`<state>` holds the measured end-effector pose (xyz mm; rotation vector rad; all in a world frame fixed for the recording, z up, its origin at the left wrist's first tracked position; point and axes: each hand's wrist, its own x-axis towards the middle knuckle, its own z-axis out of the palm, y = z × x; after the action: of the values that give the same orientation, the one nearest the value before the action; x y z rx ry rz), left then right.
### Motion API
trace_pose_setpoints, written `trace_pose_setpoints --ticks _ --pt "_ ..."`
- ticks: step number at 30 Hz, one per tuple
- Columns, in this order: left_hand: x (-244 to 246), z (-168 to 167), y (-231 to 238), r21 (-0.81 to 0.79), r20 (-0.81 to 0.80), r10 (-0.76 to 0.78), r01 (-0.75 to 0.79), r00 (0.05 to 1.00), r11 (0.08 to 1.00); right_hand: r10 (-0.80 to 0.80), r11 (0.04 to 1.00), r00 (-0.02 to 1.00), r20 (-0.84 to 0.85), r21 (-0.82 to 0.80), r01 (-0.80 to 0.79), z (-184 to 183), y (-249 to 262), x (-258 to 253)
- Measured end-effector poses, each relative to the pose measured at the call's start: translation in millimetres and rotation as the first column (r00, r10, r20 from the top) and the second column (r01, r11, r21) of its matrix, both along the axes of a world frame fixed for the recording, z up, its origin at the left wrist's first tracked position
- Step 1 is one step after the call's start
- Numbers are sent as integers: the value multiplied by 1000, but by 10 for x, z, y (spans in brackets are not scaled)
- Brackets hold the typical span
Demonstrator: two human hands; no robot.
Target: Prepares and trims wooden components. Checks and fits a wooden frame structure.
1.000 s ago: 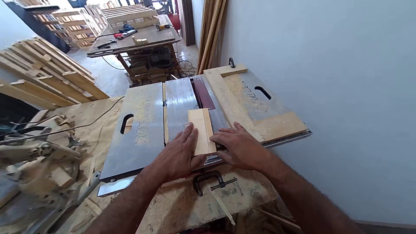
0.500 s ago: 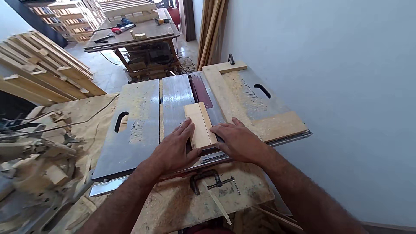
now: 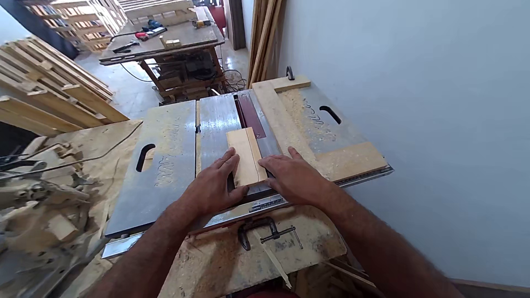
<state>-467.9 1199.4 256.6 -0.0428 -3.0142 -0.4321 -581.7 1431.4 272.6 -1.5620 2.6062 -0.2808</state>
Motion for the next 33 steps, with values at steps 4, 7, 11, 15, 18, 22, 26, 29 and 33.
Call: trace_pose_setpoints --ticks 4,7,11,15,18,22,26,29,33 --pt "-37 16 -22 8 11 10 -11 1000 1000 -6 1000 1000 5 5 6 11 -38 -16" --pt "-68 15 -55 11 4 5 -5 1000 1000 -5 1000 1000 7 6 5 10 -64 -34" --pt "-112 12 -92 10 12 1 -1 1000 1000 -14 1000 1000 -1 -4 14 2 -84 -43" --pt "-157 15 -142 8 -5 -17 17 1000 1000 -113 934 989 -100 -350 71 -45 37 35" --pt "-190 17 -174 19 -4 -24 24 1000 1000 -253 823 964 -84 -543 168 -3 231 88" --pt "-247 11 -230 18 -6 -35 35 999 999 -398 733 917 -34 -612 296 -106 388 41" --pt "-307 31 -275 22 -6 -39 39 999 999 -420 739 907 -40 -596 316 -247 458 50" --pt "-367 29 -318 22 -1 -38 38 999 999 -437 717 897 -61 -626 307 -297 432 43" --pt "-447 37 -377 31 15 -41 40 999 999 -454 712 885 -101 -638 293 -318 396 43"
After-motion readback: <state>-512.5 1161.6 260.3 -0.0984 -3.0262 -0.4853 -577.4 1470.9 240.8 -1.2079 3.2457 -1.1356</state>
